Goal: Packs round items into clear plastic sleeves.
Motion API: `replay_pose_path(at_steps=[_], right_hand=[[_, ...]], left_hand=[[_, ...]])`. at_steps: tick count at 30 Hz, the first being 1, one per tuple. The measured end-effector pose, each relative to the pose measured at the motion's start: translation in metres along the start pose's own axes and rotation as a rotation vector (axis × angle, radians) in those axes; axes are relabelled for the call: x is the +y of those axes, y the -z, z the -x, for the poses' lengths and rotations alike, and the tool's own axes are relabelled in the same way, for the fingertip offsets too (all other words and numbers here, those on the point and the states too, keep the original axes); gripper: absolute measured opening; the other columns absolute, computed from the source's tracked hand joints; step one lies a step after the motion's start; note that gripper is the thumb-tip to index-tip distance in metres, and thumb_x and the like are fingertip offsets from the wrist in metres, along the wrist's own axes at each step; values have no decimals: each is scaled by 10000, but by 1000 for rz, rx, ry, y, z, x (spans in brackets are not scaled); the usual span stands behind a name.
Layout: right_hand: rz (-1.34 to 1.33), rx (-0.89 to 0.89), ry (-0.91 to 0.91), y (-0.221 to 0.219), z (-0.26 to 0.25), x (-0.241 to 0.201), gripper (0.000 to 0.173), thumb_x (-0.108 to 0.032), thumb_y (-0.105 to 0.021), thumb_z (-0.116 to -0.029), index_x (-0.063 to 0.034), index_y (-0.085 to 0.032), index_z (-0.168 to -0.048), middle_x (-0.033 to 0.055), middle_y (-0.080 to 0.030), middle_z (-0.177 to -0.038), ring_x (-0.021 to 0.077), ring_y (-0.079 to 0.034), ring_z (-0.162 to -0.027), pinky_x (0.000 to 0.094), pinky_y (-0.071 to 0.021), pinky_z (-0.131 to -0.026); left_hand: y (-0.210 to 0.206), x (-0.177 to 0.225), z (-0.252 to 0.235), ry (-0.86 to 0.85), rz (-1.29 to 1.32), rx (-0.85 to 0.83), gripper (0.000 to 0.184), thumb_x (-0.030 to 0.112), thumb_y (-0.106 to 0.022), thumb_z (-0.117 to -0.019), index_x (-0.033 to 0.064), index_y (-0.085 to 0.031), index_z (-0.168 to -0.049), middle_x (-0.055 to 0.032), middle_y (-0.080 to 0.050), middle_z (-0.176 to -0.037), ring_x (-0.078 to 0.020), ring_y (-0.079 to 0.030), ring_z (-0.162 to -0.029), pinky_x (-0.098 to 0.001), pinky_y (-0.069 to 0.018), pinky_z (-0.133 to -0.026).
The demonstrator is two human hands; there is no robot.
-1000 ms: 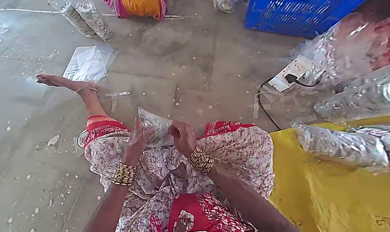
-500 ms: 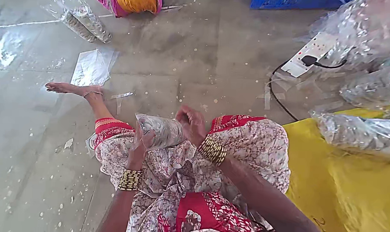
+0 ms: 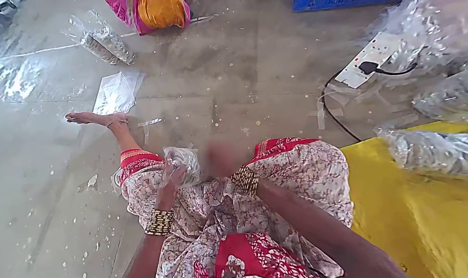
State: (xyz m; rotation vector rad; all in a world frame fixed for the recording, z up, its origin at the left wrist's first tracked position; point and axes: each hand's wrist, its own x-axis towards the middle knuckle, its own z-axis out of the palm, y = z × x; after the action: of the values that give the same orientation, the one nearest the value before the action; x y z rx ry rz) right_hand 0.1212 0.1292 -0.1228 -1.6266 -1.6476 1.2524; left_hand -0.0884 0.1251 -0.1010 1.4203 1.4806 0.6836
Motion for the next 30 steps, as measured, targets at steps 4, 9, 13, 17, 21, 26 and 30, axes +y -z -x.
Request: replay_pose_path(at_steps=[4, 9, 13, 17, 21, 26, 30], right_hand=[[-97, 306, 59, 8, -3, -4, 132, -42, -567, -992, 23, -667, -936, 164, -672, -866, 301, -669, -854, 499, -531, -786], [28, 83, -46, 8, -4, 10, 251, -84, -501, -1015, 35, -672, -1156, 226, -690, -1142, 359, -644, -1143, 527, -471, -1023], [-61, 341, -40, 12, -1, 16, 135, -57, -576, -1001, 27, -682, -996, 197, -687, -908, 345, -675, -882, 542, -532, -799], [-52, 139, -91, 8, -3, 35, 205, -64, -520, -992, 41, -680, -1067, 210, -689, -1067, 337, -653, -1068, 518, -485, -980], [-96, 319, -117, 5, 3, 36, 179, -57, -543, -1010, 40, -684, -1059, 203, -707, -1015, 329, -684, -990, 519, -533, -917], [-47, 232, -155, 3, 3, 43, 175, -82, -551, -998, 13, -694, -1031, 186, -707, -994, 335, -677, -997, 548, -513, -903], [24, 111, -225, -2, 5, 42, 235, -105, -501, -1025, 18, -669, -1133, 222, -692, -1133, 368, -649, -1131, 551, -476, -983]], left_hand=[[4, -9, 8, -20, -35, 16, 626, 134, -503, -1014, -56, -270, -1562, -227, -375, -1572, -186, -422, -1413, -297, -359, -1152], [-1, 3, 7, 10, -117, 23, 609, 120, -525, -1027, -50, -288, -1562, -233, -375, -1578, -218, -407, -1440, -326, -333, -1180], [-2, -5, 16, 22, -46, 42, 582, 122, -509, -1029, -57, -318, -1549, -227, -379, -1581, -223, -400, -1450, -330, -331, -1183], [-6, -4, 8, -16, 27, 22, 623, 139, -510, -1018, -45, -275, -1565, -216, -363, -1583, -194, -417, -1416, -297, -359, -1152], [-5, -14, 10, -78, -46, 17, 741, 240, -571, -982, -39, -241, -1583, -217, -310, -1620, -203, -352, -1474, -310, -311, -1194], [-10, -7, 3, -101, -150, -3, 847, 265, -613, -918, -61, -204, -1585, -259, -264, -1625, -253, -293, -1502, -338, -261, -1214], [-14, -11, 7, -85, -164, 6, 855, 275, -617, -925, -52, -193, -1591, -266, -254, -1627, -274, -291, -1504, -361, -273, -1213]])
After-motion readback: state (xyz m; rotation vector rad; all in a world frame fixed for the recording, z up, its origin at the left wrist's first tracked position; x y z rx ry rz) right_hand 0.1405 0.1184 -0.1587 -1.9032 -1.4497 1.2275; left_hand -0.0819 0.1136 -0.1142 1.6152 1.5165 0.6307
